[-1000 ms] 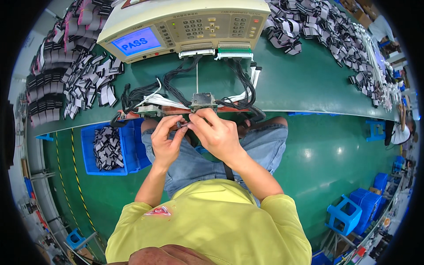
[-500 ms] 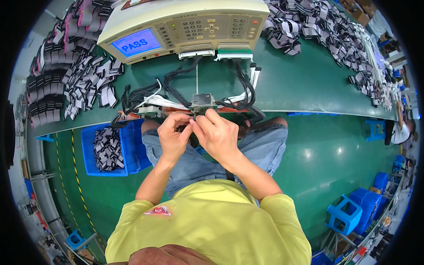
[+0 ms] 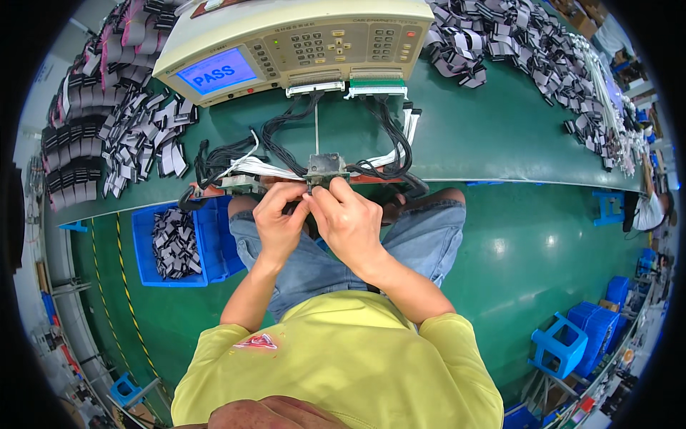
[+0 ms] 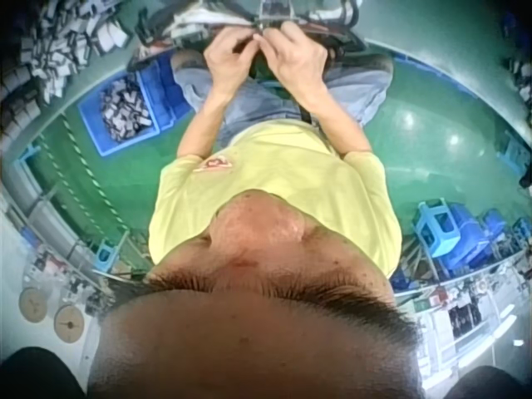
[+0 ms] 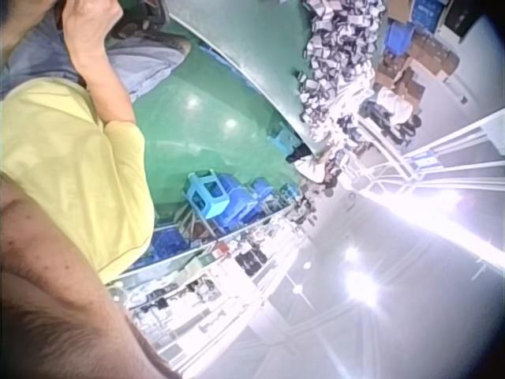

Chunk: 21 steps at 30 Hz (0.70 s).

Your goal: Testing wire harnesses by plugging them into an electronic testing machine and verifying the pass status on the display.

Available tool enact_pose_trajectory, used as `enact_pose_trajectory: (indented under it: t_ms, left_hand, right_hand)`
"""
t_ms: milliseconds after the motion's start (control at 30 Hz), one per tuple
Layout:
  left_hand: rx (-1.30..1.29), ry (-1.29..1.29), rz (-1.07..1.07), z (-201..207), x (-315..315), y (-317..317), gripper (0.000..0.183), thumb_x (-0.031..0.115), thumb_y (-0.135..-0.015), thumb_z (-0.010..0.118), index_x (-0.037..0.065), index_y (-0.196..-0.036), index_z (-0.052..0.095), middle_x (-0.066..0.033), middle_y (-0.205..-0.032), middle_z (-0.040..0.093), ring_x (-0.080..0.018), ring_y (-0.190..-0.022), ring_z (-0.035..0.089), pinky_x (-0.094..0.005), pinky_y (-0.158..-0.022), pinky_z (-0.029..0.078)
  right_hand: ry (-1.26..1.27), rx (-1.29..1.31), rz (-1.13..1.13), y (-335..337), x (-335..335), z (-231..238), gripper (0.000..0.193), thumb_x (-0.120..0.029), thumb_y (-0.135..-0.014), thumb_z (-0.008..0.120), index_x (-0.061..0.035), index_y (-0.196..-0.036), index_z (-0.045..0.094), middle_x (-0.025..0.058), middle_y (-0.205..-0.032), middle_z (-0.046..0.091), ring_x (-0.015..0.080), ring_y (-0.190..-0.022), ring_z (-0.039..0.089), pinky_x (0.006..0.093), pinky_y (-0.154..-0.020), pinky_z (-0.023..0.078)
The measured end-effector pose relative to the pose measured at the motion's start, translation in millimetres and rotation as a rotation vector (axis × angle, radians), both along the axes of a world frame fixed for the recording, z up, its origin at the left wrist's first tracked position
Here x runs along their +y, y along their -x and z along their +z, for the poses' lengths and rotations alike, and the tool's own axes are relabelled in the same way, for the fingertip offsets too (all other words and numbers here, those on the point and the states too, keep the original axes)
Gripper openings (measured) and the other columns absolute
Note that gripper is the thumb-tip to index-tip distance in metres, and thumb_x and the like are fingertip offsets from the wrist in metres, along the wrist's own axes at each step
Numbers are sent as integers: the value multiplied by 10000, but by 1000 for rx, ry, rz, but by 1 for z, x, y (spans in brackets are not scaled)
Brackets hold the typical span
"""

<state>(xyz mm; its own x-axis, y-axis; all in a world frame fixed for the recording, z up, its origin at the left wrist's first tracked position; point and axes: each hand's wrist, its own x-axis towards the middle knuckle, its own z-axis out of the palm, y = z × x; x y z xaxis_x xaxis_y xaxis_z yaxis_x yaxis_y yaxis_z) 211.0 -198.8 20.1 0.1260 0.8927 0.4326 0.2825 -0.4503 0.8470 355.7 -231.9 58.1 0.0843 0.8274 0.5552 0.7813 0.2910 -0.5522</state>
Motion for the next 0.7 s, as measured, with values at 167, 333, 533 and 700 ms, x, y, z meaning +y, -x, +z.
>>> enact_pose_trajectory:
  t_ms: [167,333,533,700]
  left_hand:
    - [16,-35,13,2,1,-1,179,-59,-806,797,-25,-971,737,-123,-927,743,-241,-827,717,-316,-766,562]
    - [24,-90,-14,1,2,1,239,-75,-791,810,-22,-1016,750,-129,-963,752,-263,-860,735,-328,-777,579]
    - [14,-78,-2,1,2,0,230,-89,-789,802,-24,-1003,751,-131,-951,750,-261,-857,735,-326,-777,580]
    - [13,-73,16,-1,2,-2,214,-92,-792,797,-24,-989,748,-128,-939,746,-260,-850,732,-325,-776,578]
  right_hand:
    - [-14,13,0,0,0,-3,134,-131,-845,840,-82,-907,732,48,-733,526,245,-550,577,385,-482,439]
    - [-23,43,11,0,1,-3,136,-113,-842,842,-72,-913,734,54,-734,533,239,-546,569,378,-481,440]
    - [13,46,9,1,0,1,136,-110,-846,839,-68,-919,732,57,-737,531,247,-546,567,386,-483,445]
    - [50,7,-12,2,-2,3,142,-130,-848,839,-75,-919,729,56,-749,533,259,-559,583,393,-486,454]
